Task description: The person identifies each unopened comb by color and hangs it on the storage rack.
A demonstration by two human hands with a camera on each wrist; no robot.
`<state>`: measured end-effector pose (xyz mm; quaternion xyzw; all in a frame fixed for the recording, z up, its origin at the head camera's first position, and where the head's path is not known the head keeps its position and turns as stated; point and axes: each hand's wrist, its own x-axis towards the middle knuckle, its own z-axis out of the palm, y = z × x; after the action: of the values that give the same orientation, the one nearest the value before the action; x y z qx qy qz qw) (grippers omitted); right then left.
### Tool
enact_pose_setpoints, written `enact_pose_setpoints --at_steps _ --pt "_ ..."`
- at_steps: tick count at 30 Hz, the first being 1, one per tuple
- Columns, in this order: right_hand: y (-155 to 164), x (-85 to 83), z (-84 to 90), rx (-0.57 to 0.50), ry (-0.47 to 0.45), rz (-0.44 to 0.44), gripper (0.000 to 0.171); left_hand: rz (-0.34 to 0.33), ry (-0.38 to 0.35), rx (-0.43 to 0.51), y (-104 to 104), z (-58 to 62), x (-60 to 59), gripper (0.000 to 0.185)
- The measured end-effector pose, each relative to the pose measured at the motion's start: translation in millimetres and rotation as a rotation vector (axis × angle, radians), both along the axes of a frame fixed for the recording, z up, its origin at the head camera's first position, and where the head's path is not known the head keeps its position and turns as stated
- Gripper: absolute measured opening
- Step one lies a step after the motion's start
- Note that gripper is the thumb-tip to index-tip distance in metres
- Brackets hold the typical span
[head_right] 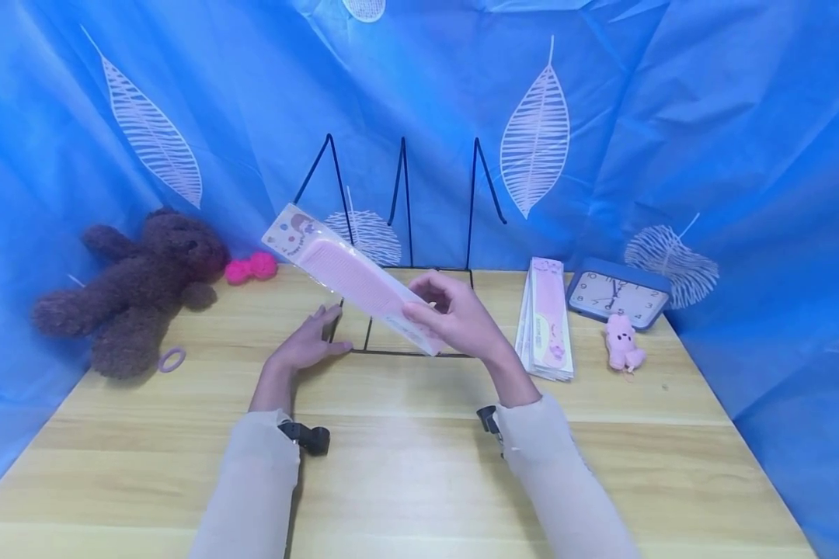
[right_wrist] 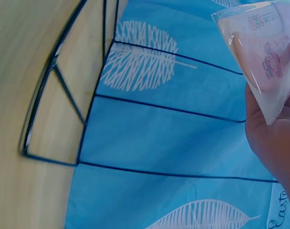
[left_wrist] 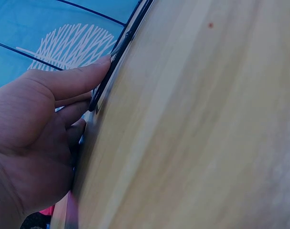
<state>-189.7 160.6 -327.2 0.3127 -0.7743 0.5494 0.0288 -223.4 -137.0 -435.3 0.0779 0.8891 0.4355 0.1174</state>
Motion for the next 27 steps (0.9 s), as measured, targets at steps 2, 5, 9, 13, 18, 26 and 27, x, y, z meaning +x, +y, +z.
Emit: enact_pose_setpoints --at_steps 2,5,9,13,18,26,27 --pt "-3.6 -1.1 1.6 -0.001 -0.001 0.002 0.018 0.001 -0.002 -0.004 0.4 -1.1 0.4 0.085" --pt "-7.1 -3.3 3.4 0.006 -0.002 -0.004 0.018 -0.002 -0.002 -0.011 1.0 -1.4 0.1 0.085" --pt "-9.1 -5.7 4.1 0.007 -0.008 -0.018 0.018 -0.001 -0.003 -0.014 1.5 0.2 -0.4 0.085" --pt "-9.7 -6.7 3.8 0.001 -0.010 -0.031 0.017 0.005 -0.005 -0.001 0.3 1.2 -1.7 0.084" --pt "-9.3 -6.0 3.3 -0.010 -0.007 -0.032 0.017 0.001 -0.013 0.014 -0.4 1.2 -1.8 0.084" --pt "-11.2 -6.9 1.0 -0.008 0.034 -0.071 0.018 -0.014 -0.007 0.014 -0.7 -0.1 -2.2 0.083" --pt "-11.9 -7.7 0.4 -0.003 0.040 -0.082 0.019 -0.014 -0.006 0.011 -0.7 -0.3 -2.4 0.084"
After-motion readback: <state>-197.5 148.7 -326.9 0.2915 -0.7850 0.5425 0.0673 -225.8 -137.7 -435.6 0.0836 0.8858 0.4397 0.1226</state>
